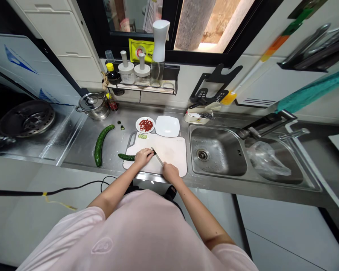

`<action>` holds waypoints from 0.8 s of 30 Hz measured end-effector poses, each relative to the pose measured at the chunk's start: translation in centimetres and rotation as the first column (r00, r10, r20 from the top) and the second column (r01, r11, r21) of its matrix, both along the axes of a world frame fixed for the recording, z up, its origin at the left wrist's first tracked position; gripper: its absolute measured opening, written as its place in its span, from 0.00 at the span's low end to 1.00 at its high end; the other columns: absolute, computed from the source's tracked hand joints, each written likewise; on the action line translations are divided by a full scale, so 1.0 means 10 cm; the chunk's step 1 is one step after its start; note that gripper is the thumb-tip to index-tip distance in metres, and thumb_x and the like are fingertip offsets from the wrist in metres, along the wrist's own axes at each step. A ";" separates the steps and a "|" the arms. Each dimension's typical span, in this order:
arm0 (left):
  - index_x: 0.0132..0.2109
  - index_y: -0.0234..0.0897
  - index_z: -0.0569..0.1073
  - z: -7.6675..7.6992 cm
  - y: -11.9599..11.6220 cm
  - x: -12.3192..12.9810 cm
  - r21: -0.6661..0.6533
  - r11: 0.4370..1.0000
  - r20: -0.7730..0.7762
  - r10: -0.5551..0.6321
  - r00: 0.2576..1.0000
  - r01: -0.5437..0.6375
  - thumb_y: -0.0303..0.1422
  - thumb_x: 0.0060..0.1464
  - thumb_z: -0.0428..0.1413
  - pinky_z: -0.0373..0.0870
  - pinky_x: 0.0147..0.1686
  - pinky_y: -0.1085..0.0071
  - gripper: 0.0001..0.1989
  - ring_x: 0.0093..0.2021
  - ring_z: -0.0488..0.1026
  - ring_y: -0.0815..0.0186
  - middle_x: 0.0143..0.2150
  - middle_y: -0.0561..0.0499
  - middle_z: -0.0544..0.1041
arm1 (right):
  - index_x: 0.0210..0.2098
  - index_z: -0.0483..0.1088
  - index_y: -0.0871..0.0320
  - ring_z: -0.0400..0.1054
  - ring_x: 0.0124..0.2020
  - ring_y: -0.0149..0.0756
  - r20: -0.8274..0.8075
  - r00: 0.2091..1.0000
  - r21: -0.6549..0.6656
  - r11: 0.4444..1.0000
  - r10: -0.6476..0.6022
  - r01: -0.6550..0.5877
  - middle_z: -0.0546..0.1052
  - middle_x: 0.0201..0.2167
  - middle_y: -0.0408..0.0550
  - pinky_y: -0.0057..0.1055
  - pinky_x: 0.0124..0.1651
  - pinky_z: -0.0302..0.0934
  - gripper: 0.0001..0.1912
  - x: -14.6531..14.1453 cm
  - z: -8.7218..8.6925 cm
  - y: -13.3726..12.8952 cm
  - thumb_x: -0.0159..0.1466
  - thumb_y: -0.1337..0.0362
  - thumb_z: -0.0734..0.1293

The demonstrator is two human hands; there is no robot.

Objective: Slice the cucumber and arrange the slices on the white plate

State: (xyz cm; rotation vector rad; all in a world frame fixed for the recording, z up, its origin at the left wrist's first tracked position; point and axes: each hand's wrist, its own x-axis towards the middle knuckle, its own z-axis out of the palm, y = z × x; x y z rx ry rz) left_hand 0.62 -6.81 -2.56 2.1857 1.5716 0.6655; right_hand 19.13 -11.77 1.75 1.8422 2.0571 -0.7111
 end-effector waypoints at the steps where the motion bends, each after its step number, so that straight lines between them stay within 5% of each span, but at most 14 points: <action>1: 0.42 0.42 0.75 0.00 0.00 0.00 0.002 1.000 0.001 0.001 1.000 -0.001 0.38 0.59 0.50 0.66 0.43 0.71 0.11 0.43 0.71 0.67 0.42 0.51 0.76 | 0.46 0.65 0.61 0.70 0.43 0.41 -0.002 1.000 0.001 1.000 0.001 -0.001 0.75 0.40 0.58 0.33 0.42 0.59 0.13 0.00 0.00 0.00 0.65 0.69 0.54; 24: 0.42 0.43 0.75 -0.02 0.00 -0.01 0.016 1.000 0.014 0.000 1.000 0.000 0.37 0.59 0.51 0.66 0.44 0.72 0.10 0.43 0.71 0.68 0.42 0.52 0.76 | 0.46 0.66 0.60 0.70 0.43 0.41 0.001 1.000 -0.012 1.000 -0.001 0.001 0.75 0.40 0.57 0.31 0.40 0.58 0.14 0.11 0.02 -0.09 0.65 0.68 0.54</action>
